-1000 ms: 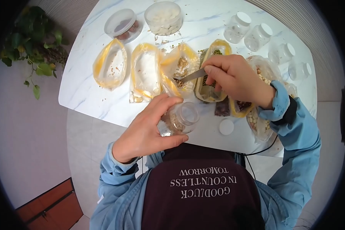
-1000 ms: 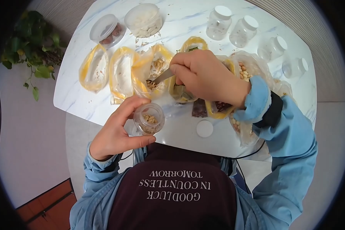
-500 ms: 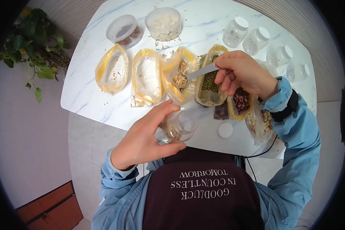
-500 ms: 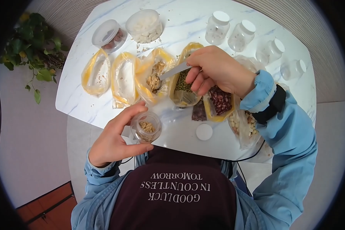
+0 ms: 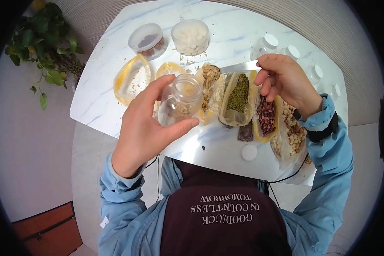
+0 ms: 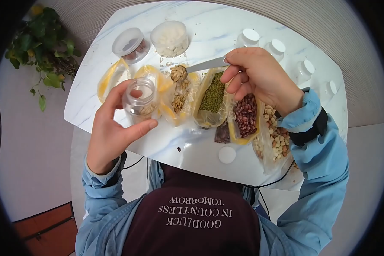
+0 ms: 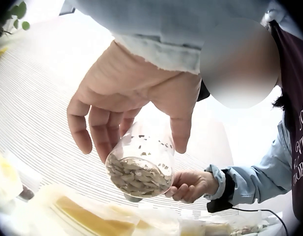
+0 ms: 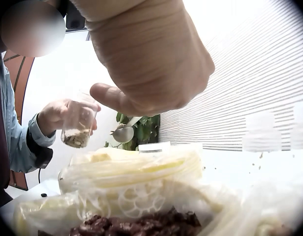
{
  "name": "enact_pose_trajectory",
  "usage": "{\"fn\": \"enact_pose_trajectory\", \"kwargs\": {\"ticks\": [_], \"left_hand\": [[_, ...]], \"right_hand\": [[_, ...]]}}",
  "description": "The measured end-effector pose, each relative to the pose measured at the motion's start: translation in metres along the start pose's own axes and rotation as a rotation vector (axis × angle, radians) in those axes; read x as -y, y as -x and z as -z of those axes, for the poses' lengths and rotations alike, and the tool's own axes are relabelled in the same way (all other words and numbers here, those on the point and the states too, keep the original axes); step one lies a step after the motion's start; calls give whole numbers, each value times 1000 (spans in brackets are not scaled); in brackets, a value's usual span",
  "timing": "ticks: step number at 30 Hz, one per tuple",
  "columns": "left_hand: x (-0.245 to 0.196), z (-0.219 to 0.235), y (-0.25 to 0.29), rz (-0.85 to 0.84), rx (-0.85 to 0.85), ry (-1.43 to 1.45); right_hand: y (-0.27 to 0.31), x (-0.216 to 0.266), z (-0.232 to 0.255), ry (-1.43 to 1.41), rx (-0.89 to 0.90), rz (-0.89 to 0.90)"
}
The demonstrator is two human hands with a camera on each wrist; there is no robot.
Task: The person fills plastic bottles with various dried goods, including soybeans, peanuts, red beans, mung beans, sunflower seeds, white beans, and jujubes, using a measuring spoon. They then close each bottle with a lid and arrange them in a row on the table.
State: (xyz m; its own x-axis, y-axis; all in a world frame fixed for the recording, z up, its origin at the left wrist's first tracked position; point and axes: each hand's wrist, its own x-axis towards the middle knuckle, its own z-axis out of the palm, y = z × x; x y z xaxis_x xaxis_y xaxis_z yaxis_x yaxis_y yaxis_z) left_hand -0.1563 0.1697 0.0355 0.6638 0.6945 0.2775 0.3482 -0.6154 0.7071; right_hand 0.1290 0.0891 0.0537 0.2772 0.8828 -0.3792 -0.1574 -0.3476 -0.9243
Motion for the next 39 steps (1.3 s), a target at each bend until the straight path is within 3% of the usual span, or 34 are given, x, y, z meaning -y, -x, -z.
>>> {"fn": "enact_pose_trajectory", "kwargs": {"ticks": [3,11,21,30,36,39], "left_hand": [[-5,0,-7,14,27,-125],[-3,-8,-18,22,-13,-280],[-6,-12,-23,68,39,-277],[-9,-14,-24,75,45,-274],[-9,-15,-24,46,19,-273],[-8,-14,-23,29,3,-261]], "right_hand": [[6,14,-4,9,-41,76],[14,32,-3,-10,66,180],[26,36,-20,149,1,207],[49,35,-43,320,-71,399],[60,22,-47,882,-110,957],[64,22,-47,1048,-82,1138]]}}
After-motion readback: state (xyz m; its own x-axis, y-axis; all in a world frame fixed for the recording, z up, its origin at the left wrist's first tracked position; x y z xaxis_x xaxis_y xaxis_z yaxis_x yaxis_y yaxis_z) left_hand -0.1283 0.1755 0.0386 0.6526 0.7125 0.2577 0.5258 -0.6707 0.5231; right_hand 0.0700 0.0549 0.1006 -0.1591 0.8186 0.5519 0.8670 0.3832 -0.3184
